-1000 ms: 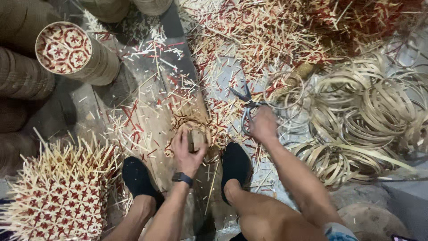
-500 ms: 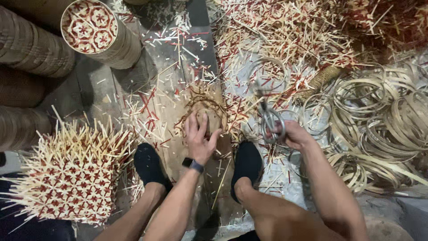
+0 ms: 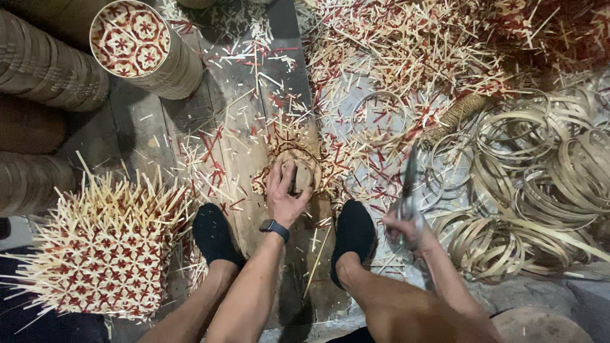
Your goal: The person weaves a small, round, patterned basket using natural fibers. They use shears to trim excess material and a wooden block to shape the basket. The person then stacks the finished basket with others.
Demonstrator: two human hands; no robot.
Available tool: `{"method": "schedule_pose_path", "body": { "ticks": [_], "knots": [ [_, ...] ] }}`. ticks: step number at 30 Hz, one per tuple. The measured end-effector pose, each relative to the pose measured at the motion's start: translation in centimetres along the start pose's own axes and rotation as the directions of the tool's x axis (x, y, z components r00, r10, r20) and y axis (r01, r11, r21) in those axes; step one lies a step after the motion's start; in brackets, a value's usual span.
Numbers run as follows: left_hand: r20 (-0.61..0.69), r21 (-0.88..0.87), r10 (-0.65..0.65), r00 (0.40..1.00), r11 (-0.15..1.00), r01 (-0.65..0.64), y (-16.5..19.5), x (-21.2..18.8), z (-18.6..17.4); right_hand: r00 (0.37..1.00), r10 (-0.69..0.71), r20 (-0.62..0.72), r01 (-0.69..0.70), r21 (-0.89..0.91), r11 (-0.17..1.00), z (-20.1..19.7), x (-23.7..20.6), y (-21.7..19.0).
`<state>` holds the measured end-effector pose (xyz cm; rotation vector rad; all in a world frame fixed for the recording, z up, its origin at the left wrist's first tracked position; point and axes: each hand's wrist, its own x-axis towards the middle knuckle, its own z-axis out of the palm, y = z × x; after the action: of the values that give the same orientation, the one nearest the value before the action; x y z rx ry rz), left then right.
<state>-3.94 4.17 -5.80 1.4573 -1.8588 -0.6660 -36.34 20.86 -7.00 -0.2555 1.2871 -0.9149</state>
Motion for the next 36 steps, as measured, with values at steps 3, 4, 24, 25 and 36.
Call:
{"method": "schedule_pose_path", "body": {
  "ticks": [3,4,24,25,36],
  "knots": [
    [-0.051,-0.002,-0.072,0.996,0.997,0.072,0.6,0.1,0.5,0.968,-0.055,-0.245,-0.166,-0.789,0.592,2.4,-0.4,-1.3],
    [-0.082,-0.004,-0.111,0.991,0.994,0.111,1.0,0.1,1.0,0.972,-0.146,-0.185,-0.098,-0.881,0.463,3.1,-0.7,-2.3],
    [-0.151,0.081,-0.304,0.941,0.945,0.318,4.0,0.7,3.6,0.867,-0.48,0.135,0.1,-0.99,-0.097,10.5,4.8,-7.2],
    [-0.152,0.096,-0.289,0.945,0.947,0.305,4.0,0.9,3.5,0.885,-0.458,0.089,0.032,-0.991,-0.131,10.9,5.5,-7.1],
    [0.04,0.136,-0.194,0.98,0.973,0.187,2.4,0.5,2.6,0.921,-0.378,0.091,-0.05,-0.936,-0.348,11.9,7.4,-10.4]
  ]
}}
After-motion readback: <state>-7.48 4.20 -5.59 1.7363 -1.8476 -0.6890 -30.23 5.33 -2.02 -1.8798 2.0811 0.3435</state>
